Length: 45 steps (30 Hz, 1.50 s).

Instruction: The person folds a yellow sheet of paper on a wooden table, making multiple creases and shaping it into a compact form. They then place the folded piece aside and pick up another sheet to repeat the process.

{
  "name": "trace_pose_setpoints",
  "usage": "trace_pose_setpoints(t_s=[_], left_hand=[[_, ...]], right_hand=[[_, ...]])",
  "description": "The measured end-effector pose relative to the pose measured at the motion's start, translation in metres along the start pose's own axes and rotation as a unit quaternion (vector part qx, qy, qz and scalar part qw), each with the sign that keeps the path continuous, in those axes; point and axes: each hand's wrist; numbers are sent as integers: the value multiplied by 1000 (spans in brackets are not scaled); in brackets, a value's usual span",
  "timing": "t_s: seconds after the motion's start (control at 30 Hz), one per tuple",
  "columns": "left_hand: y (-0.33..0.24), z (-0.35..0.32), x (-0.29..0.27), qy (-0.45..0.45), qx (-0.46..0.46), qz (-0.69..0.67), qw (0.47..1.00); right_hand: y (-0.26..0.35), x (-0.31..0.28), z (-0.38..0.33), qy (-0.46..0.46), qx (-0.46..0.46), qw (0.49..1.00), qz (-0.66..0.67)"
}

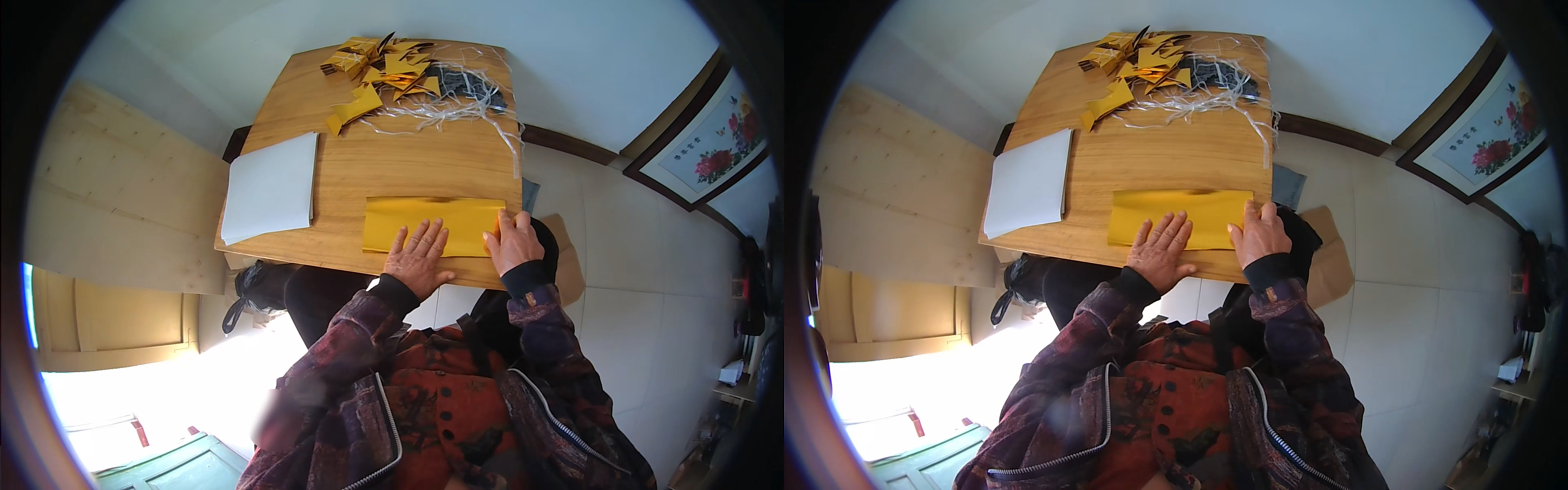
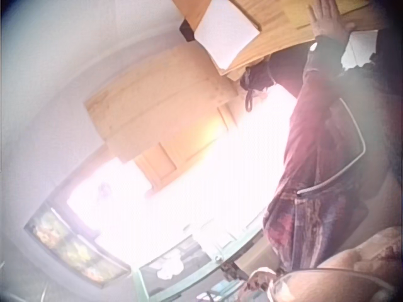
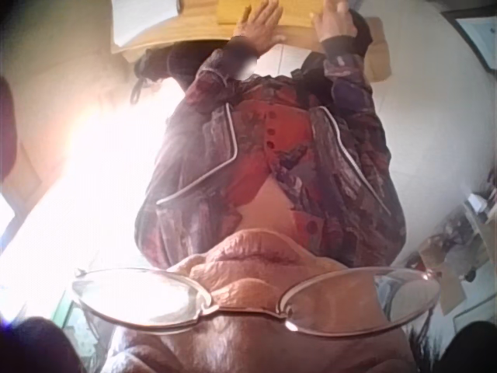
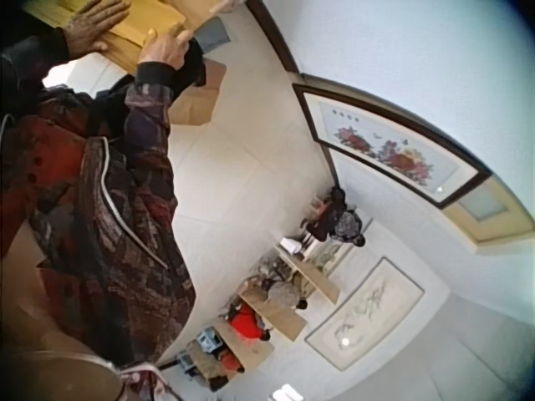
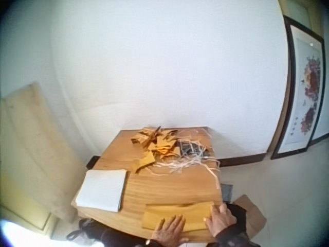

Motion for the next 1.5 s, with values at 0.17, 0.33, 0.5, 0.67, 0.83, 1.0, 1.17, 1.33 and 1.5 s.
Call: trace_pose_setpoints(t_s=[0.17,0.33,0.5,0.67,0.83,1.0,1.17,1.33,1.5], left_hand=[[35,-32,-12,-25,-52,-7,998],[44,-36,-26,-11,-101,-28,994],[33,-13,-45,3,-108,-16,994],[3,35,-30,-21,-6,-36,999],[-1,39,-11,20,-12,-62,998],[26,15,-17,-12,-33,-30,999],[32,10,-24,-17,-54,-31,998],[31,10,-26,-13,-62,-21,998],[30,13,-28,1,-75,-34,997]], right_hand=[[-2,1,-1,-10,-7,1000,6],[-3,4,0,-20,-19,1000,6],[-4,6,-1,-20,-17,1000,-1],[-4,5,-2,-33,-31,999,2],[-5,4,-2,-35,-35,999,13],[-6,3,-1,-33,-41,998,23],[-7,3,1,-34,-41,998,40],[-8,3,1,-38,-42,997,52],[-9,6,1,-62,-53,994,71]])
Point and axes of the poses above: each hand's wrist, its own z-axis towards the middle knuckle, its own x-axis out of the palm, y = z × x, and after that the axes turned 6 degrees about -z, right-handed
